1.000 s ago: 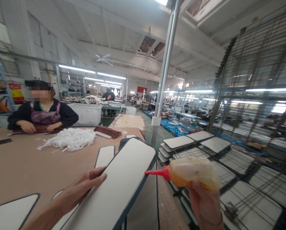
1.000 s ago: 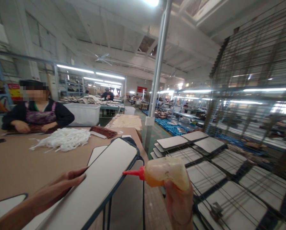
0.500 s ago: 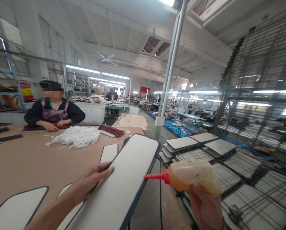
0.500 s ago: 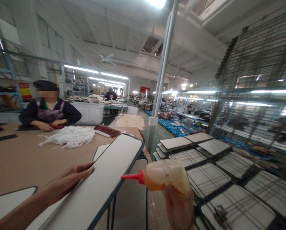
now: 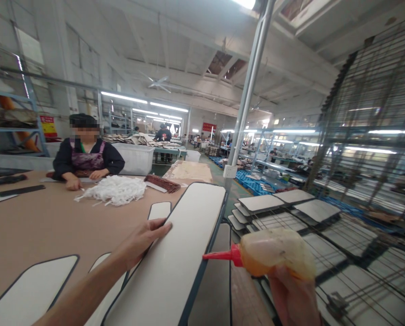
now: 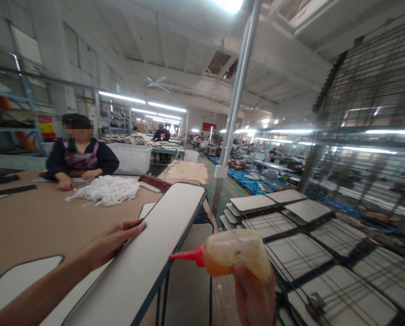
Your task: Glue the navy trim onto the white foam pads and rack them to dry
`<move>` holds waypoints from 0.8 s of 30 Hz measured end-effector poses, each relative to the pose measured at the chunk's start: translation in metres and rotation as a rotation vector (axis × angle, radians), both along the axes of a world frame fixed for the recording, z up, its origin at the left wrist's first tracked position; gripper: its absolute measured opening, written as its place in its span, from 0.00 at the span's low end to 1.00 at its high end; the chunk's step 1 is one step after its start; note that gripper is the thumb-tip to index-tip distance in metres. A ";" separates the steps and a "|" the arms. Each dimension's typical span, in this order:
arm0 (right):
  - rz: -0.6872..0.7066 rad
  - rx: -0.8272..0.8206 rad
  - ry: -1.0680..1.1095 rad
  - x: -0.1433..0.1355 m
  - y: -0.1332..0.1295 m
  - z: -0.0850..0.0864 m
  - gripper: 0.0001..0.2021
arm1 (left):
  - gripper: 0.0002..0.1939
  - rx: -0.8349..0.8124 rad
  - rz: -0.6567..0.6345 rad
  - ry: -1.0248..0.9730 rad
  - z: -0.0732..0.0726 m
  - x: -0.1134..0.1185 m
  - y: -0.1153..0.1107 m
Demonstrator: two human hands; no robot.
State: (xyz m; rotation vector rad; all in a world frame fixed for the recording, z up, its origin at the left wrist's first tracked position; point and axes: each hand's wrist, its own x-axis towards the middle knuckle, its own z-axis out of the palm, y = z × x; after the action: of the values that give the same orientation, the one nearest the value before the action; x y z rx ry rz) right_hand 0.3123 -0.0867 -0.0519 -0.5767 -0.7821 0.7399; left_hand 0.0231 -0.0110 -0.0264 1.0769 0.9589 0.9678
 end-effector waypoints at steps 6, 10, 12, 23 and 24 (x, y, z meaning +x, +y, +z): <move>0.117 0.017 -0.066 0.011 -0.003 -0.012 0.27 | 0.23 0.021 -0.008 -0.009 0.006 0.005 0.005; 0.125 0.024 -0.066 0.009 -0.006 -0.013 0.26 | 0.21 0.023 0.003 -0.029 0.009 0.006 0.011; 0.139 0.027 -0.069 0.007 -0.008 -0.013 0.25 | 0.20 0.030 0.008 -0.029 0.009 0.006 0.014; 0.166 -0.069 -0.097 0.000 -0.025 -0.011 0.16 | 0.25 0.030 0.067 -0.036 0.019 0.005 0.024; 0.172 -0.078 -0.106 -0.003 -0.026 -0.010 0.16 | 0.25 0.029 0.071 -0.038 0.020 0.005 0.025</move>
State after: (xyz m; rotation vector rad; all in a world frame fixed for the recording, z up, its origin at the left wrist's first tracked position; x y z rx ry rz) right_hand 0.3097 -0.1126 -0.0622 -0.6277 -0.9118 0.9065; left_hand 0.0282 0.0142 -0.0068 1.0508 0.9599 1.0598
